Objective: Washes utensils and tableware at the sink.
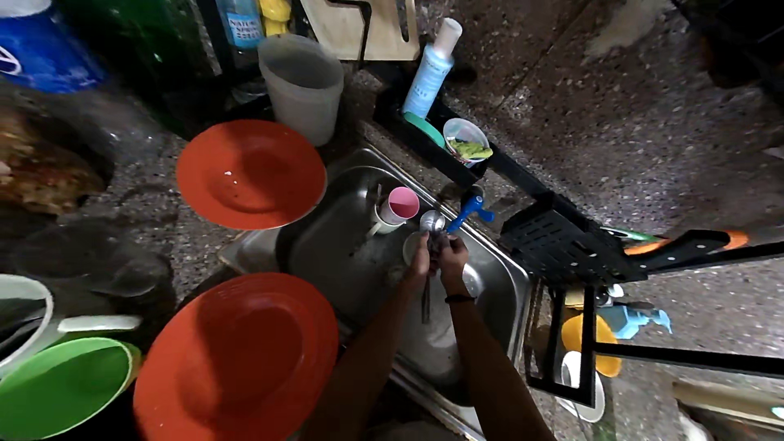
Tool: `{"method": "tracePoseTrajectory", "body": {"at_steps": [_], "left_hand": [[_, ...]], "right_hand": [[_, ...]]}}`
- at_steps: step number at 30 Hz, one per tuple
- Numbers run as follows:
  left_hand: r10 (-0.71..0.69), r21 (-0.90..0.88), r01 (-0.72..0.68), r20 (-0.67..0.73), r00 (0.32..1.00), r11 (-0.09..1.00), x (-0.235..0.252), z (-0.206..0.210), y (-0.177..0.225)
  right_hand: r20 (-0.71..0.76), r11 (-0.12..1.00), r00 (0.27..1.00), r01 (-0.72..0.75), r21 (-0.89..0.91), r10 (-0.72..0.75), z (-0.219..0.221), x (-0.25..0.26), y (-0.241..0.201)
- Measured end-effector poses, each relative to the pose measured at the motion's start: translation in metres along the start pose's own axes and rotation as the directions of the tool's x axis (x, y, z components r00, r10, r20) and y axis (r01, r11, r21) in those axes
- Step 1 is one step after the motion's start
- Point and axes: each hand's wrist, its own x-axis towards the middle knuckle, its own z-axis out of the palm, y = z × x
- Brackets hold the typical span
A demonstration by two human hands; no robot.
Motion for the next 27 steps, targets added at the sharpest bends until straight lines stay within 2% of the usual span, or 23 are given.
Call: {"method": "tracePoseTrajectory", "body": {"at_steps": [5, 8, 11, 13, 15, 17, 19, 22, 23, 24, 27], "left_hand": [[0.093, -0.018, -0.093, -0.024, 0.995, 0.995, -0.013, 0.005, 0.0], [0.05, -0.087, -0.05, 0.0, 0.999, 0.995, -0.01, -0.002, -0.01], [0.018, -0.207, -0.006, 0.056, 0.998, 0.978, -0.004, -0.007, -0.018], [0.038, -0.25, -0.017, 0.081, 0.996, 0.968, -0.008, -0.006, -0.017], [-0.001, -0.245, 0.02, 0.078, 0.997, 0.969, -0.009, -0.005, -0.014], [-0.031, -0.246, 0.045, 0.063, 0.998, 0.968, -0.013, -0.004, -0.017], [0.002, -0.3, 0.034, 0.121, 0.993, 0.953, -0.009, -0.011, -0.031], [-0.021, -0.35, 0.049, 0.084, 0.996, 0.935, -0.014, -0.012, -0.029], [-0.021, -0.349, 0.049, 0.083, 0.996, 0.936, -0.016, -0.012, -0.027], [-0.02, -0.343, 0.048, 0.085, 0.996, 0.938, -0.02, -0.012, -0.024], [-0.005, -0.379, 0.038, 0.087, 0.996, 0.924, -0.019, -0.014, -0.019]], "right_hand": [[0.121, 0.987, 0.987, -0.116, 0.109, 0.103, 0.009, 0.006, -0.012], [0.105, 0.989, 0.992, -0.085, 0.119, 0.073, 0.012, 0.011, -0.007], [0.155, 0.98, 0.988, -0.038, 0.196, 0.008, 0.01, 0.011, 0.011], [0.178, 0.966, 0.982, -0.105, 0.234, 0.063, 0.007, 0.001, 0.011], [0.198, 0.96, 0.975, -0.147, 0.237, 0.101, 0.006, -0.003, 0.004], [0.21, 0.974, 0.975, -0.11, 0.197, 0.068, 0.004, 0.0, 0.004], [0.243, 0.993, 0.97, -0.018, 0.119, -0.012, -0.001, 0.007, 0.009], [0.268, 0.99, 0.954, 0.115, 0.076, -0.132, -0.003, 0.013, 0.016], [0.262, 0.989, 0.955, 0.12, 0.085, -0.139, -0.001, 0.012, 0.016], [0.255, 0.991, 0.96, 0.089, 0.103, -0.113, 0.001, 0.009, 0.014], [0.281, 0.978, 0.957, -0.126, 0.165, 0.076, 0.007, 0.0, -0.002]]}}
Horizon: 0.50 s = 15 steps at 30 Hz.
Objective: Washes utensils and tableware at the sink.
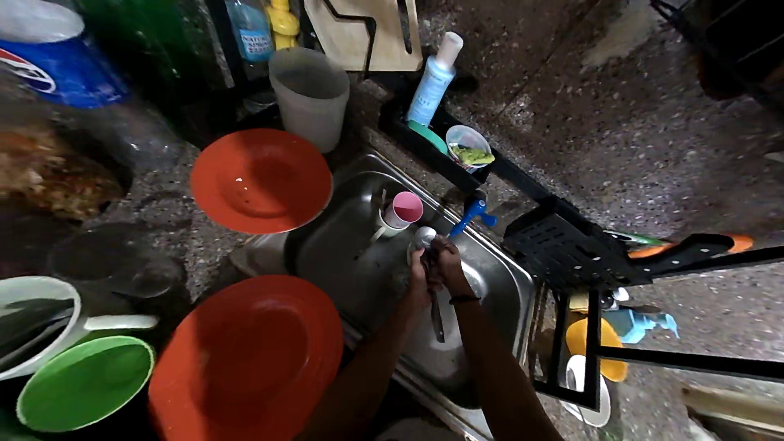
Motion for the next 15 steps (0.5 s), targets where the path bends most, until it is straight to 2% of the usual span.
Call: {"method": "tracePoseTrajectory", "body": {"at_steps": [2, 4, 7, 10, 12, 14, 15], "left_hand": [[0.003, 0.01, -0.003, -0.021, 1.0, 1.0, -0.002, 0.001, 0.001], [0.007, 0.013, -0.007, -0.002, 1.0, 1.0, 0.001, -0.005, -0.002], [-0.002, -0.049, 0.006, 0.089, 0.996, 0.999, 0.006, -0.009, -0.007], [-0.026, -0.051, 0.029, 0.056, 0.998, 0.998, 0.003, -0.006, -0.003], [-0.033, -0.036, 0.035, 0.043, 0.999, 0.999, 0.003, -0.005, -0.002], [-0.036, -0.04, 0.04, 0.105, 0.994, 0.998, 0.002, -0.004, -0.002], [-0.033, -0.064, 0.045, 0.172, 0.985, 0.997, 0.005, -0.009, -0.004]], "right_hand": [[-0.004, 0.999, 1.0, -0.03, 0.014, 0.03, 0.004, -0.001, -0.002], [-0.026, 1.0, 1.0, 0.0, -0.022, -0.001, 0.006, 0.002, 0.0], [-0.078, 0.976, 0.991, 0.088, -0.198, -0.105, 0.007, 0.009, 0.0], [-0.106, 0.923, 0.977, 0.135, -0.361, -0.185, 0.005, 0.013, 0.002], [-0.139, 0.914, 0.97, 0.135, -0.382, -0.201, 0.004, 0.012, 0.004], [-0.128, 0.916, 0.97, 0.144, -0.374, -0.204, 0.0, 0.011, 0.005], [-0.11, 0.927, 0.983, 0.099, -0.361, -0.148, -0.003, 0.01, 0.004]]}}
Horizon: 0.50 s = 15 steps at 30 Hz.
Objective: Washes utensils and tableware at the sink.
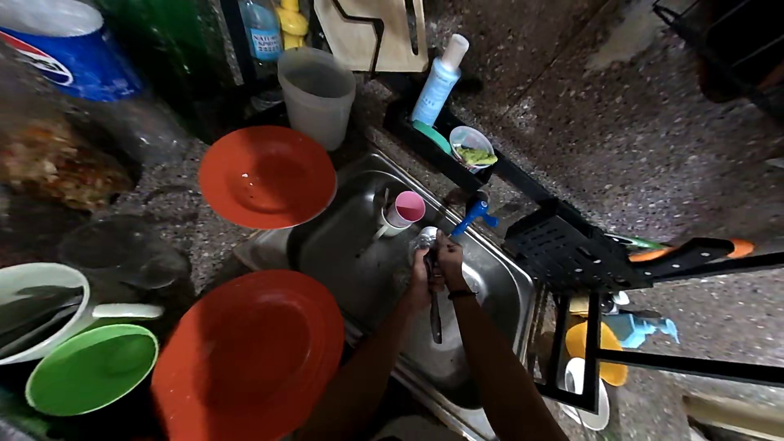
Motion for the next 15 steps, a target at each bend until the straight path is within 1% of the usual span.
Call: {"method": "tracePoseTrajectory", "body": {"at_steps": [2, 3, 5, 6, 8, 11, 13, 15], "left_hand": [[0.005, -0.035, -0.003, 0.059, 0.998, 0.999, 0.006, -0.006, -0.001], [0.012, -0.025, -0.01, 0.055, 0.998, 1.0, 0.004, -0.004, 0.001], [0.034, 0.005, -0.034, 0.029, 0.999, 0.999, -0.001, 0.001, 0.004], [0.039, 0.0, -0.039, 0.04, 0.998, 0.999, -0.001, 0.0, 0.004], [0.065, -0.008, -0.064, 0.078, 0.995, 0.998, 0.001, -0.003, 0.004], [0.104, 0.0, -0.105, 0.064, 0.992, 0.995, 0.006, -0.007, 0.001], [0.086, 0.007, -0.086, 0.036, 0.996, 0.996, 0.011, -0.012, -0.003], [0.053, 0.042, -0.052, -0.025, 0.998, 0.998, 0.007, -0.008, -0.002]], "right_hand": [[0.078, 0.991, 0.989, -0.127, 0.051, 0.123, -0.004, -0.006, -0.006], [0.106, 0.977, 0.98, -0.182, 0.114, 0.17, -0.005, -0.01, -0.011], [0.195, 0.933, 0.956, -0.262, 0.247, 0.217, -0.007, -0.015, -0.019], [0.24, 0.916, 0.943, -0.295, 0.272, 0.232, -0.009, -0.018, -0.024], [0.302, 0.904, 0.916, -0.343, 0.254, 0.263, -0.013, -0.02, -0.035], [0.312, 0.914, 0.919, -0.322, 0.246, 0.239, -0.014, -0.015, -0.038], [0.274, 0.936, 0.941, -0.263, 0.235, 0.196, -0.011, -0.011, -0.03], [0.217, 0.945, 0.961, -0.221, 0.24, 0.169, -0.007, -0.01, -0.024]]}}
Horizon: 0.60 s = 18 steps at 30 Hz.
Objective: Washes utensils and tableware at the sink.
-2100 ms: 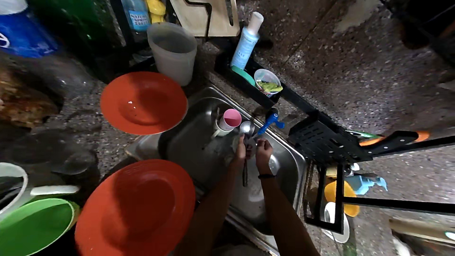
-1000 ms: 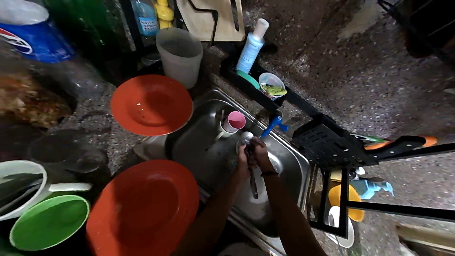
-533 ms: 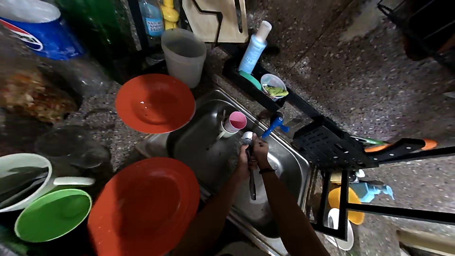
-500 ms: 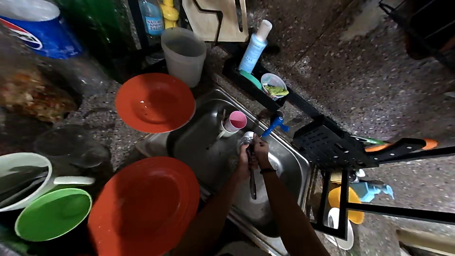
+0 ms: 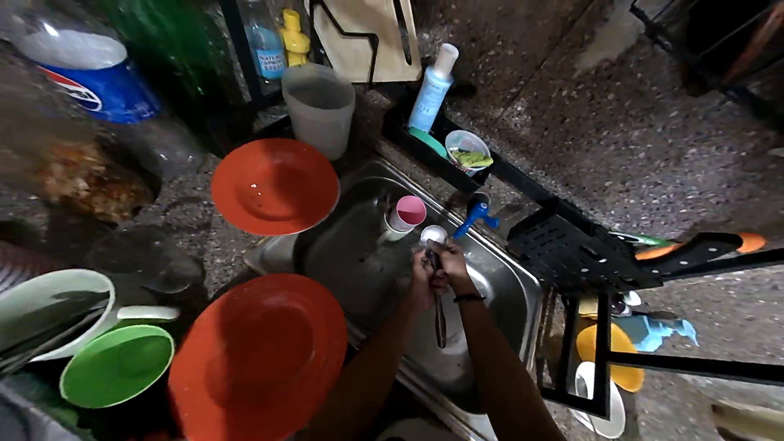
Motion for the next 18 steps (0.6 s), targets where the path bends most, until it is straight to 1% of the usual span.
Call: {"method": "tracePoseTrajectory", "body": {"at_steps": [2, 4, 7, 9, 10, 12, 14, 16, 18], "left_hand": [[-0.028, 0.081, 0.028, 0.007, 1.0, 0.996, -0.005, 0.004, 0.002], [-0.08, 0.16, 0.07, 0.055, 0.995, 0.985, -0.002, 0.001, -0.001], [-0.145, 0.117, 0.126, 0.166, 0.975, 0.985, 0.012, -0.009, -0.008], [-0.14, 0.109, 0.128, 0.109, 0.984, 0.986, 0.001, 0.007, -0.003], [-0.129, 0.114, 0.117, 0.103, 0.986, 0.987, -0.002, 0.012, -0.001], [-0.128, 0.122, 0.112, 0.134, 0.983, 0.986, -0.002, 0.013, -0.002], [-0.134, 0.149, 0.114, 0.131, 0.982, 0.982, -0.002, 0.014, -0.005], [-0.147, 0.178, 0.131, 0.082, 0.986, 0.975, -0.002, 0.014, -0.008], [-0.136, 0.205, 0.126, 0.034, 0.99, 0.971, 0.0, 0.013, -0.01]], "right_hand": [[-0.01, 1.0, 1.0, 0.016, -0.013, -0.016, 0.0, -0.002, 0.0], [0.02, 0.999, 1.0, 0.024, -0.036, -0.023, -0.003, -0.005, -0.004], [0.067, 0.999, 0.997, 0.031, -0.033, -0.029, -0.012, -0.007, -0.002], [0.088, 0.999, 0.996, -0.012, 0.041, 0.008, -0.019, -0.008, -0.003], [0.084, 0.995, 0.996, -0.029, 0.094, 0.022, -0.02, -0.008, -0.002], [0.056, 0.988, 0.997, -0.059, 0.145, 0.051, -0.022, -0.009, -0.001], [0.002, 0.99, 0.998, -0.069, 0.123, 0.07, -0.021, -0.009, -0.002], [-0.041, 0.997, 0.997, -0.066, 0.028, 0.068, -0.019, -0.01, -0.004], [-0.053, 0.998, 0.997, -0.057, 0.011, 0.057, -0.017, -0.008, -0.001]]}}
